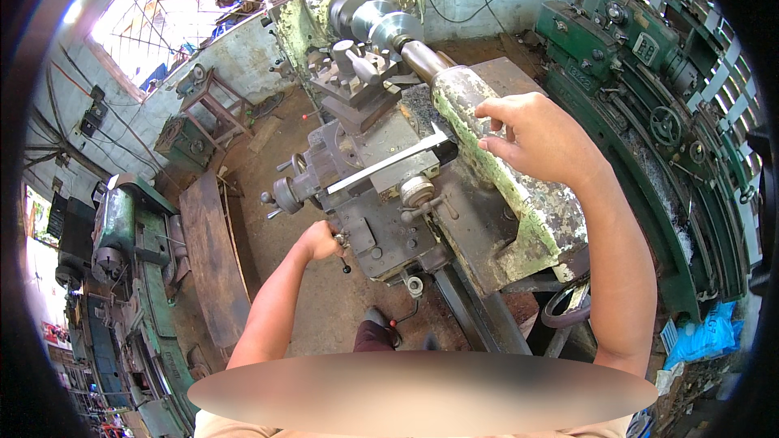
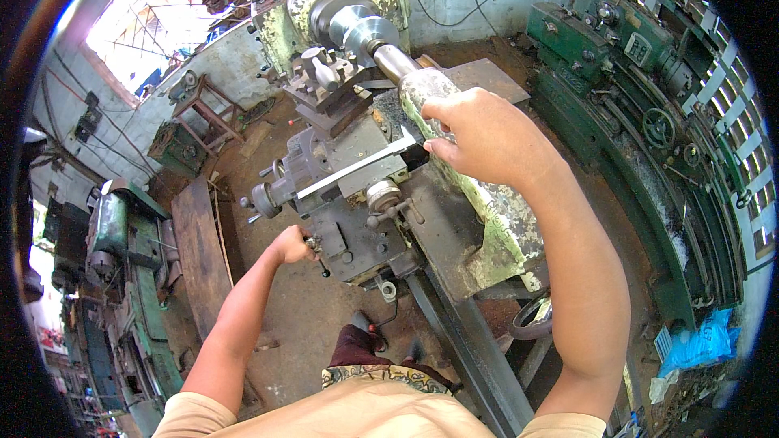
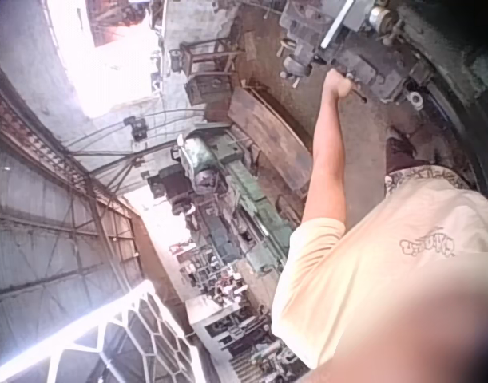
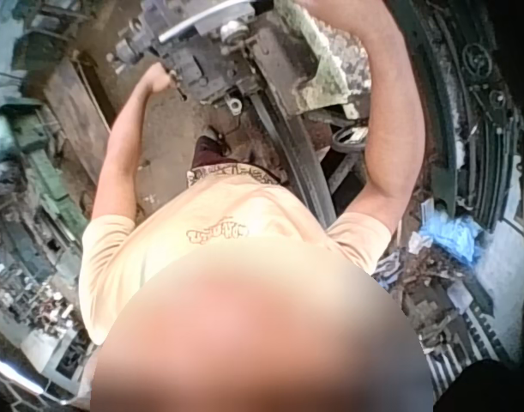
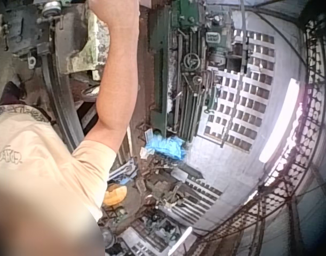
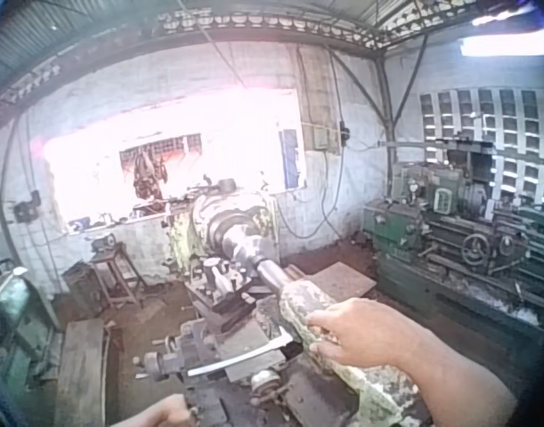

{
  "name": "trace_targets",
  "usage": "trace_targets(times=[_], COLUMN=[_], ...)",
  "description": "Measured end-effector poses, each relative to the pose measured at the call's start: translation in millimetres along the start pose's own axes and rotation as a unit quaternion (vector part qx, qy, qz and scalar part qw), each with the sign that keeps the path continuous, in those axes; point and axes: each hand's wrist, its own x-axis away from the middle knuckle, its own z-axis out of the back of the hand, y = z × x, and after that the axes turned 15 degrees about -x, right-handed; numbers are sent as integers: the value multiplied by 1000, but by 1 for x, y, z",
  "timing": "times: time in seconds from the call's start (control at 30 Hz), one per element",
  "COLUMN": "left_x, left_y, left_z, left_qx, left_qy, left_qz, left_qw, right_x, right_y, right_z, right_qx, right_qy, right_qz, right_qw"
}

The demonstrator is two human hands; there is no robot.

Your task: The person operates a metal lathe, using a wrench to adjust a component on the machine and turning a handwheel to control the tool carriage. The person continues to make adjustments and monitor the machine throughout the clip.

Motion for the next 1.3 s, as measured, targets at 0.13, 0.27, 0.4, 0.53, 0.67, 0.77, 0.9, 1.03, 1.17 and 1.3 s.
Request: trace_targets(times=[0.13,0.27,0.4,0.53,0.67,0.77,0.9,1.03,1.17,1.3], left_x=[1,-1,-2,-3,-2,-1,0,-1,-3,-4], left_y=[0,-2,-3,-3,-2,-1,-1,-2,-4,-5], left_z=[0,-2,-3,-3,-3,-1,-2,-3,-5,-6], left_qx=[3,8,7,12,9,6,8,9,13,11], left_qy=[4,6,0,-3,0,0,6,9,15,19], left_qz=[-2,-8,-6,-4,-3,-2,5,-3,-9,-12], left_qw=[1000,1000,1000,1000,1000,1000,1000,1000,1000,1000], right_x=[0,0,0,0,0,0,0,-1,-1,-1], right_y=[0,0,0,1,2,2,3,3,1,0], right_z=[0,0,0,0,-1,0,-1,-1,0,0], right_qx=[-4,-3,-5,-3,-6,-4,-1,3,0,-7], right_qy=[-2,-1,2,2,0,4,4,2,1,-2], right_qz=[-5,-7,-8,-3,-7,4,1,-1,-4,-8], right_qw=[1000,1000,1000,1000,1000,1000,1000,1000,1000,1000])
